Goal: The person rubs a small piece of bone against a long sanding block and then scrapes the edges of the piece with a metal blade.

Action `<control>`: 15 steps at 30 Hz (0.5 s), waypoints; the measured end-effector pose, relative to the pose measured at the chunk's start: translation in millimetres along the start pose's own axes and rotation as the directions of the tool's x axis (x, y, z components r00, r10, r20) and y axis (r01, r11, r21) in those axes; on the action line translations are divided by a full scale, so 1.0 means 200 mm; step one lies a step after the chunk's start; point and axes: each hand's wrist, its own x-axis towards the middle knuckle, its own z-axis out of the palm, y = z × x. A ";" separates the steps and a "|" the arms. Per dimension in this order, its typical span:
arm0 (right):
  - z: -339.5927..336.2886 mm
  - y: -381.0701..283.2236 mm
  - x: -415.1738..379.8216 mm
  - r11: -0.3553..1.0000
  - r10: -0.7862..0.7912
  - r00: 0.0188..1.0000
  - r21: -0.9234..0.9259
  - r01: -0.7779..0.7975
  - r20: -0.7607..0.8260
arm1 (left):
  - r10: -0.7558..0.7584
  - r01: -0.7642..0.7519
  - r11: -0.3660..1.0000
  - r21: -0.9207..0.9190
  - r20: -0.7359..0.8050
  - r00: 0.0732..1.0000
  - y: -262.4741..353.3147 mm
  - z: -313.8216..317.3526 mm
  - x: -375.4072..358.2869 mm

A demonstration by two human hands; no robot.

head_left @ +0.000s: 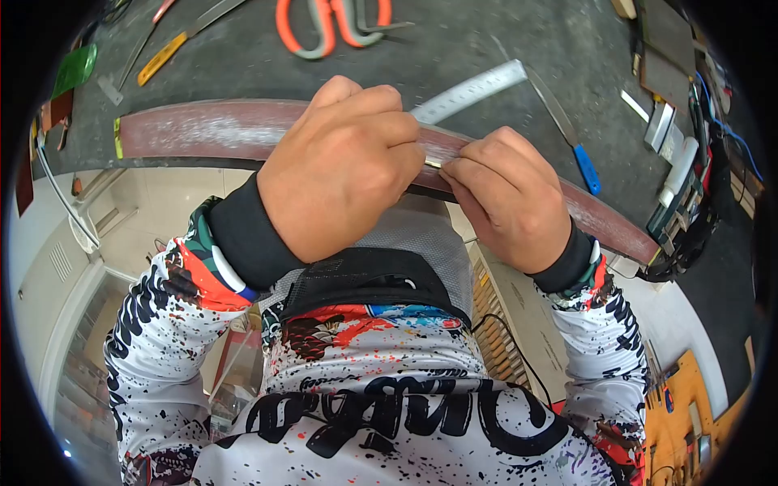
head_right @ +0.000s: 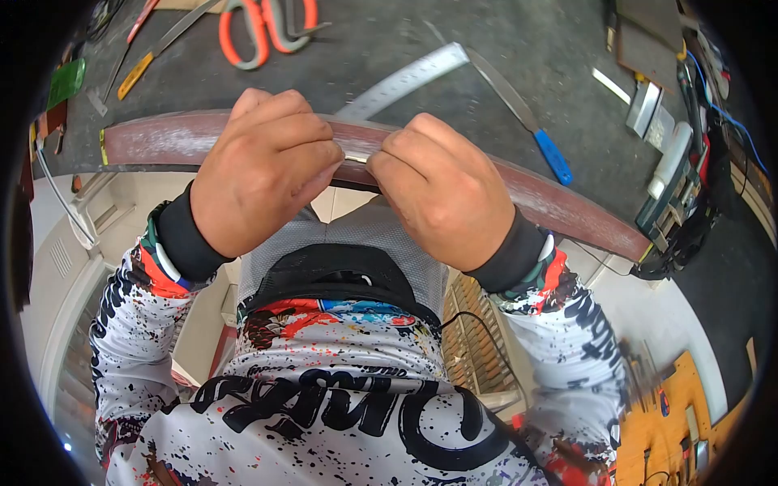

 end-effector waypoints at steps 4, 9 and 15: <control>0.19 -0.11 0.24 1.000 -0.005 1.000 0.031 0.004 0.015 | -0.026 0.025 1.000 -0.006 -0.013 1.000 -0.19 -0.14 -0.21; 0.42 -0.26 0.56 1.000 -0.007 0.999 0.027 0.006 0.033 | -0.055 0.055 0.998 -0.007 -0.025 0.998 -0.43 -0.31 -0.48; 0.52 -0.31 0.69 0.999 -0.018 0.999 0.030 0.017 0.031 | -0.034 0.034 0.999 0.004 -0.060 0.998 -0.55 -0.40 -0.60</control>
